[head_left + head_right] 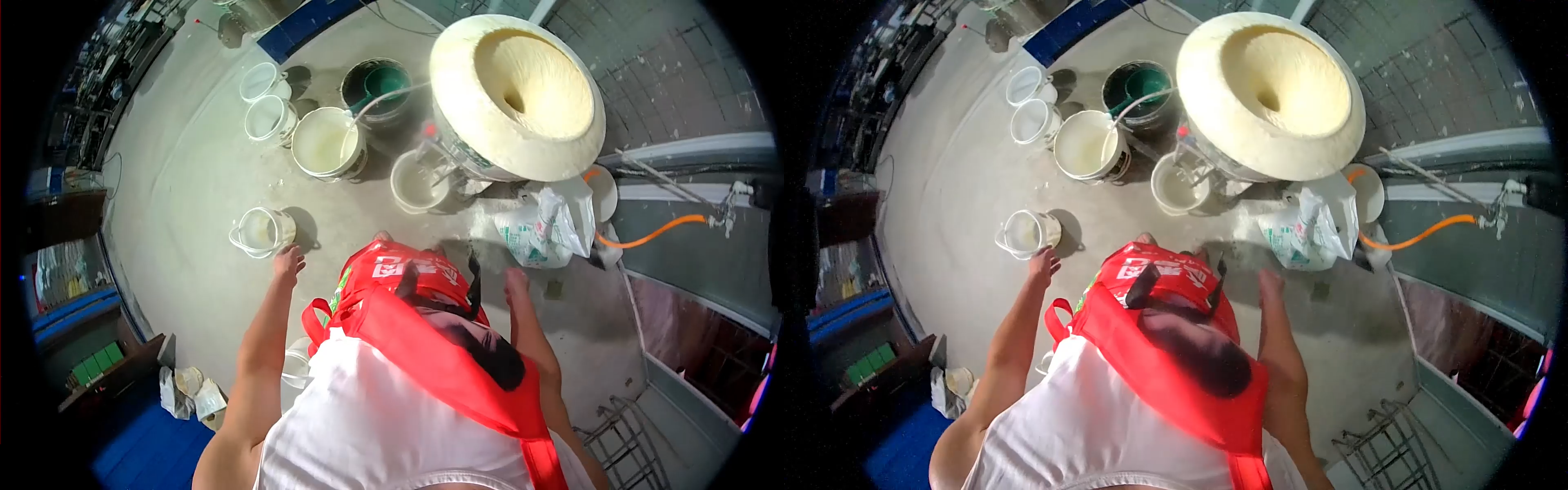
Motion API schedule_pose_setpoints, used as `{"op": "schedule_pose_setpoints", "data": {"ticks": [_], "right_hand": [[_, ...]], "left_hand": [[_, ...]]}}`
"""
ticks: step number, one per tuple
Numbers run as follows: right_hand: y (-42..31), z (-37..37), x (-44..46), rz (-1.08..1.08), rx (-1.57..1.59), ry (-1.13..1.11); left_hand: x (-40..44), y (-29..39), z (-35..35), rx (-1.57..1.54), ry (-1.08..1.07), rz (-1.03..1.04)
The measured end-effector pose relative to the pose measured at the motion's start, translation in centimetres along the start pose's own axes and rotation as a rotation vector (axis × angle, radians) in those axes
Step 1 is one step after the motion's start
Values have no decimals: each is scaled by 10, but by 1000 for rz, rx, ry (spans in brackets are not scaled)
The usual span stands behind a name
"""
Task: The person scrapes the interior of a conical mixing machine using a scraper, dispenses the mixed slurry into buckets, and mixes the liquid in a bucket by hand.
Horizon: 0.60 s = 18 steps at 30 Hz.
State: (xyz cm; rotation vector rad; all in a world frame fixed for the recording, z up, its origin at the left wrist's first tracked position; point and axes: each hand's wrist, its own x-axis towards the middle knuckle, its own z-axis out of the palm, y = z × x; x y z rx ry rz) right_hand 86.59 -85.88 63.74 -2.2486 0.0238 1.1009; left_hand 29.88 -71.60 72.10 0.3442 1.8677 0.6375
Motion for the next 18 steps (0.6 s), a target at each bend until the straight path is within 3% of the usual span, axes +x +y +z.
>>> {"op": "schedule_pose_setpoints", "data": {"ticks": [7,11,18], "right_hand": [[0,22,3,-115,-79,-40],[7,21,2,-70,62,-8],[27,-4,-38,-195,13,78]], "left_hand": [[26,4,-30,1,21,-32],[41,7,-39,44,22,-59],[87,10,-47,95,-98,-41]]}}
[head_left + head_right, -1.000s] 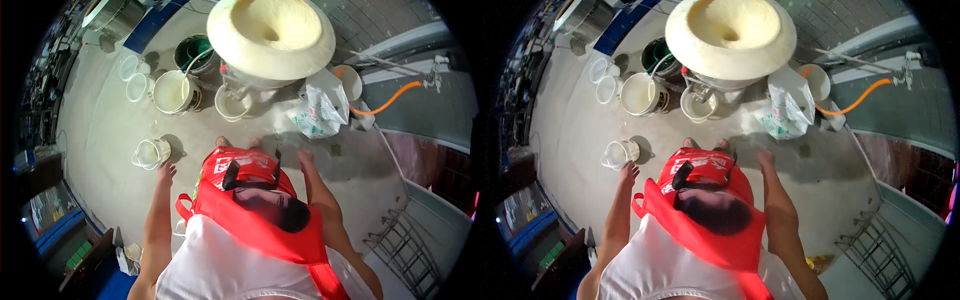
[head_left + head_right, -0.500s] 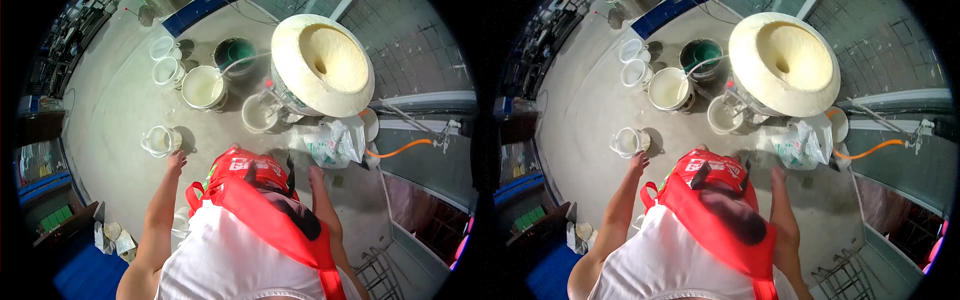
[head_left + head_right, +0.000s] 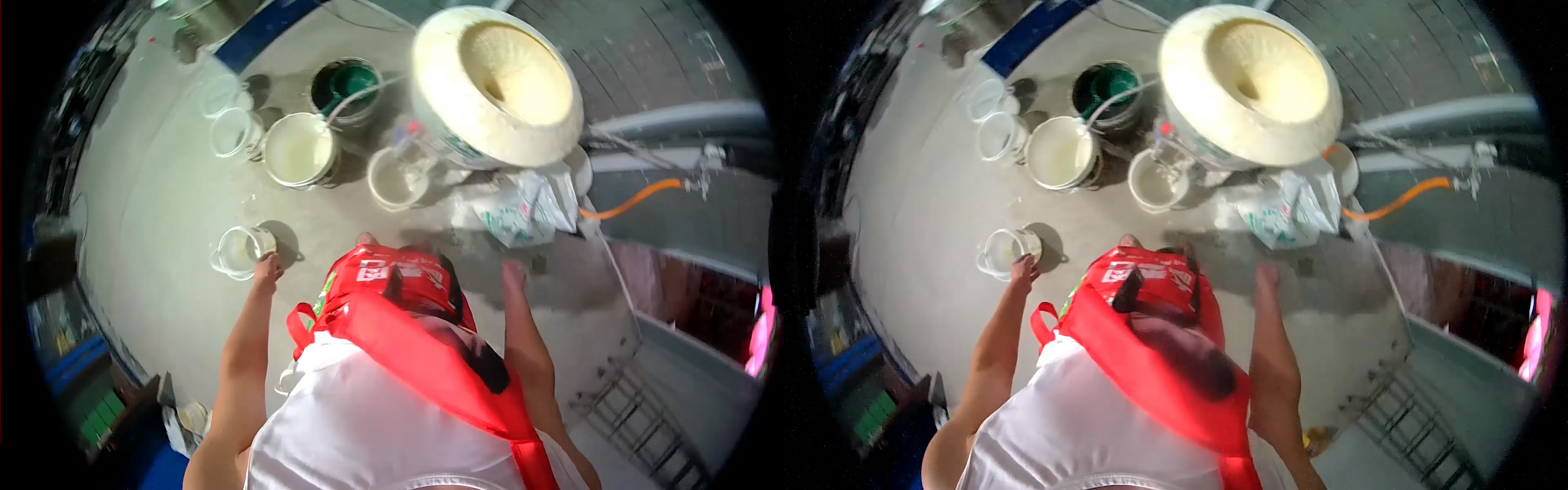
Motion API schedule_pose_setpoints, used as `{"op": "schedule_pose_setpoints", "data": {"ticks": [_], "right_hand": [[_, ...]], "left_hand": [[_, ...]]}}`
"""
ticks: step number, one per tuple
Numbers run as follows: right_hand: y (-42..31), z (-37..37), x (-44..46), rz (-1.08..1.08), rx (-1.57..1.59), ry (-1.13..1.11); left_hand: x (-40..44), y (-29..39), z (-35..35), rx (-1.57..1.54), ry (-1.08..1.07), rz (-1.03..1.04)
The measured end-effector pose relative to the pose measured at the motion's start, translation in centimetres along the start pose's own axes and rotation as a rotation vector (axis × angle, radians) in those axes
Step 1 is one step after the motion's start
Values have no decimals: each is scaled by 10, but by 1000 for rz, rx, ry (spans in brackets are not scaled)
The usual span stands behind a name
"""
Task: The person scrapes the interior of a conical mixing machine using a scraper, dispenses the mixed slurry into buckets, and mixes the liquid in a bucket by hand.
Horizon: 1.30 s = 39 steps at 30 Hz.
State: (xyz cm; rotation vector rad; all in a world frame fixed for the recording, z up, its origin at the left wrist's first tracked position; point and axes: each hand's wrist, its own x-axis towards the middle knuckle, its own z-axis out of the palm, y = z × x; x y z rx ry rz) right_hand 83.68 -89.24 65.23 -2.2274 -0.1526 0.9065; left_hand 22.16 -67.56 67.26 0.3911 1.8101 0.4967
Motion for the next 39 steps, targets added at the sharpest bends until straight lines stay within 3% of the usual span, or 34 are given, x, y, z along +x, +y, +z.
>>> {"op": "schedule_pose_setpoints", "data": {"ticks": [4,9,15,18,23,28,30,32,34,39], "right_hand": [[21,-5,-7,100,-79,154],[50,2,-25,51,-86,207],[41,16,-33,163,-229,185],[48,20,-30,12,-165,128],[-4,17,-63,78,-15,170],[8,13,-48,154,-75,158],[43,13,-23,47,-70,162],[17,9,-30,132,-164,124],[1,12,-32,175,-44,89],[17,17,2,46,104,72]], "left_hand": [[16,13,1,-3,-59,1],[5,26,2,-27,-75,18],[3,17,-5,20,-69,-25],[7,12,-6,52,-71,-31],[-6,17,3,21,-75,6],[-4,19,3,-24,-70,53],[-4,17,2,-9,-43,57],[-1,10,2,-57,-8,69],[-3,7,2,-14,28,49],[-14,-6,2,22,64,50]]}}
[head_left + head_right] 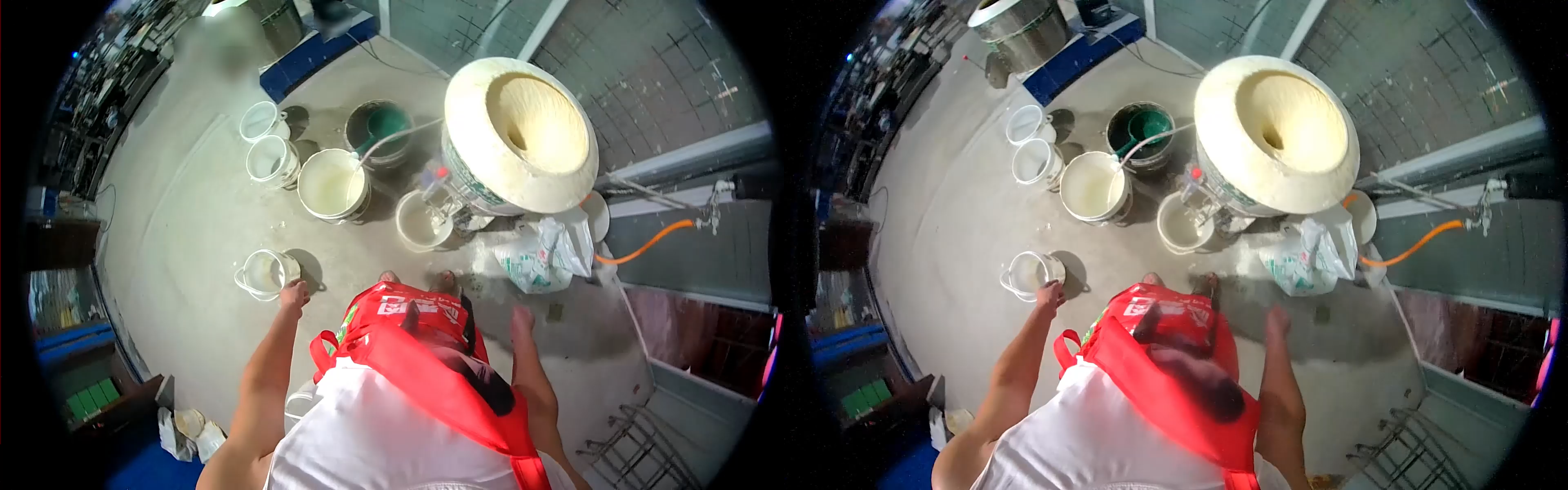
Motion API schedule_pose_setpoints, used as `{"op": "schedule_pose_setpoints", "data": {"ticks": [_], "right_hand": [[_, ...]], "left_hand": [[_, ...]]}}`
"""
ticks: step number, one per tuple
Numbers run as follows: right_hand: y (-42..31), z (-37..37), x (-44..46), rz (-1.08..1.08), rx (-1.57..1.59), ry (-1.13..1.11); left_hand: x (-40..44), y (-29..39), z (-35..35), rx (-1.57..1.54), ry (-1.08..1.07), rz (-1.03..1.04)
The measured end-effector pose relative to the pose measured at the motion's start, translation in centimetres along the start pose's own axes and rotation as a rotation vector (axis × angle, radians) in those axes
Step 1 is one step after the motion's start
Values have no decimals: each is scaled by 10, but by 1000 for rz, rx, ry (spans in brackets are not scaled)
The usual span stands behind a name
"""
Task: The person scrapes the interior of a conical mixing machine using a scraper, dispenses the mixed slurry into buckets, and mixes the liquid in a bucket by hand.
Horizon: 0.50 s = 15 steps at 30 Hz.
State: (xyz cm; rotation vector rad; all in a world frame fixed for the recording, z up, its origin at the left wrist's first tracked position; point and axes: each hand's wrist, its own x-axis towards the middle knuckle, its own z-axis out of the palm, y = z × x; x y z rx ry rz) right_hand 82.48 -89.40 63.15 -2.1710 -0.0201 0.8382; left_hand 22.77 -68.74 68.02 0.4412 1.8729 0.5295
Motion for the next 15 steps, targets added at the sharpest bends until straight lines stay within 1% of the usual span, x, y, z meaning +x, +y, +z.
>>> {"op": "schedule_pose_setpoints", "data": {"ticks": [2,4,5,7,8,9,10,11,12,13,15], "right_hand": [[-11,1,9,21,-37,-18],[-34,8,4,78,-105,-41],[-34,18,15,53,-74,-97],[-31,40,37,14,-26,-204],[-48,46,30,19,65,-438],[-85,61,5,29,158,-678],[-125,78,-30,71,171,-669],[-162,102,-60,107,191,-667],[-184,126,-72,128,204,-789],[-201,149,-83,153,220,-905],[-236,193,-109,262,348,-1101]], "left_hand": [[-10,1,4,-1,26,-24],[-23,8,9,-81,54,-5],[-26,7,11,-120,71,-1],[-10,4,11,-348,-48,-36],[2,2,16,-522,-127,14],[-4,16,22,-731,-205,-50],[-32,42,30,-861,-218,-46],[-68,75,39,-1052,-313,-47],[-87,102,49,-1237,-417,-30],[-80,109,54,-1334,-561,7],[-105,144,68,-1419,-613,-4]]}}
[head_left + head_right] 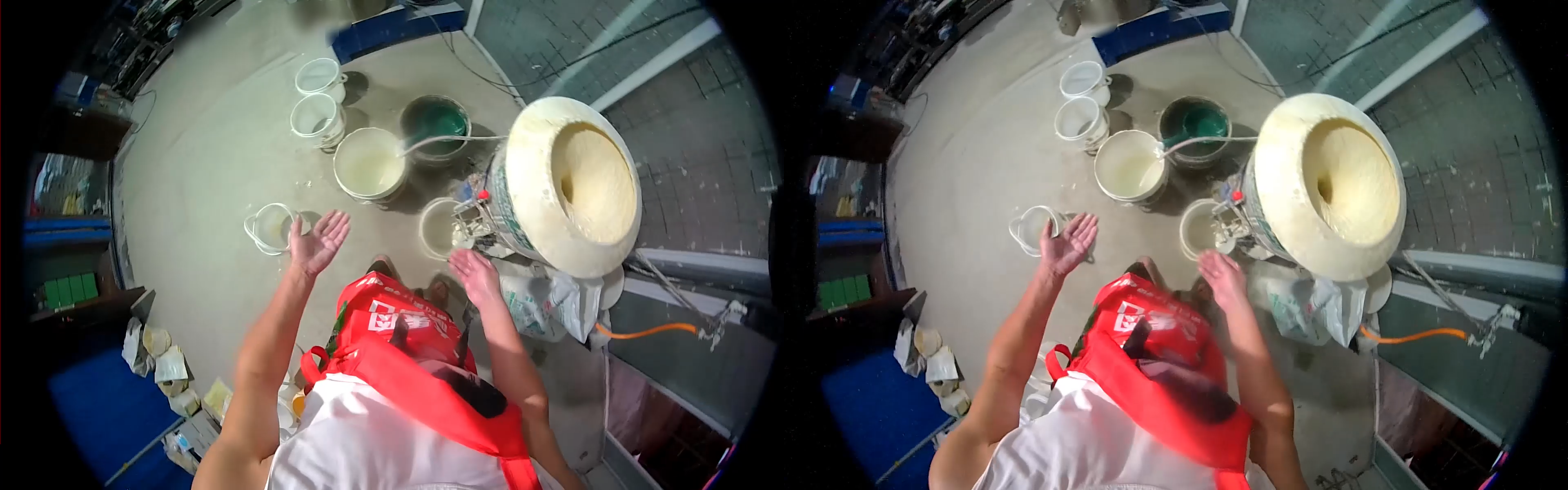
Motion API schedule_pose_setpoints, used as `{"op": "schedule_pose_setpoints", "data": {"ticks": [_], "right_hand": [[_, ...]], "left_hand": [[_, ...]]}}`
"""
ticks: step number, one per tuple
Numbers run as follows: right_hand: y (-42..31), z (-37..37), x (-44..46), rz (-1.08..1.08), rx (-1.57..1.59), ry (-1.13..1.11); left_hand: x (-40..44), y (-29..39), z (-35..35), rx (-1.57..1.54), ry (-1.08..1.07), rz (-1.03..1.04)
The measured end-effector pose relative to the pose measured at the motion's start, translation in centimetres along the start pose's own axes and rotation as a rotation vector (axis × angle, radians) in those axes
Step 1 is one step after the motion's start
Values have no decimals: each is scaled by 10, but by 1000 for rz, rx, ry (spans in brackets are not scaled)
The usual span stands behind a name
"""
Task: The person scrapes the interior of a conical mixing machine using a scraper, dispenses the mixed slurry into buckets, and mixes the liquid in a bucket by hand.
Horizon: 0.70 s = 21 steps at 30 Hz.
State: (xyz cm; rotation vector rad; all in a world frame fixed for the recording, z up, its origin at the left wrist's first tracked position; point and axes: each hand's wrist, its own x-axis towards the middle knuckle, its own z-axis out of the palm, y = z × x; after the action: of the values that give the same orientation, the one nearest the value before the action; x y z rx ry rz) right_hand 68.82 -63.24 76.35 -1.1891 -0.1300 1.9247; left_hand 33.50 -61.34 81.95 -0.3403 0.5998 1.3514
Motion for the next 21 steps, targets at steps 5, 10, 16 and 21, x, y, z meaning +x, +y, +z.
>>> {"op": "schedule_pose_setpoints", "data": {"ticks": [5,10,16,21], "right_hand": [[-33,137,39,129,195,-358],[-20,210,114,197,187,-380],[44,240,256,253,103,-64],[110,233,374,296,-199,245]], "left_hand": [[22,12,44,-60,-133,-34],[83,71,43,-88,-155,-46],[217,157,-9,-46,33,-180],[336,174,-87,338,342,-295]]}}
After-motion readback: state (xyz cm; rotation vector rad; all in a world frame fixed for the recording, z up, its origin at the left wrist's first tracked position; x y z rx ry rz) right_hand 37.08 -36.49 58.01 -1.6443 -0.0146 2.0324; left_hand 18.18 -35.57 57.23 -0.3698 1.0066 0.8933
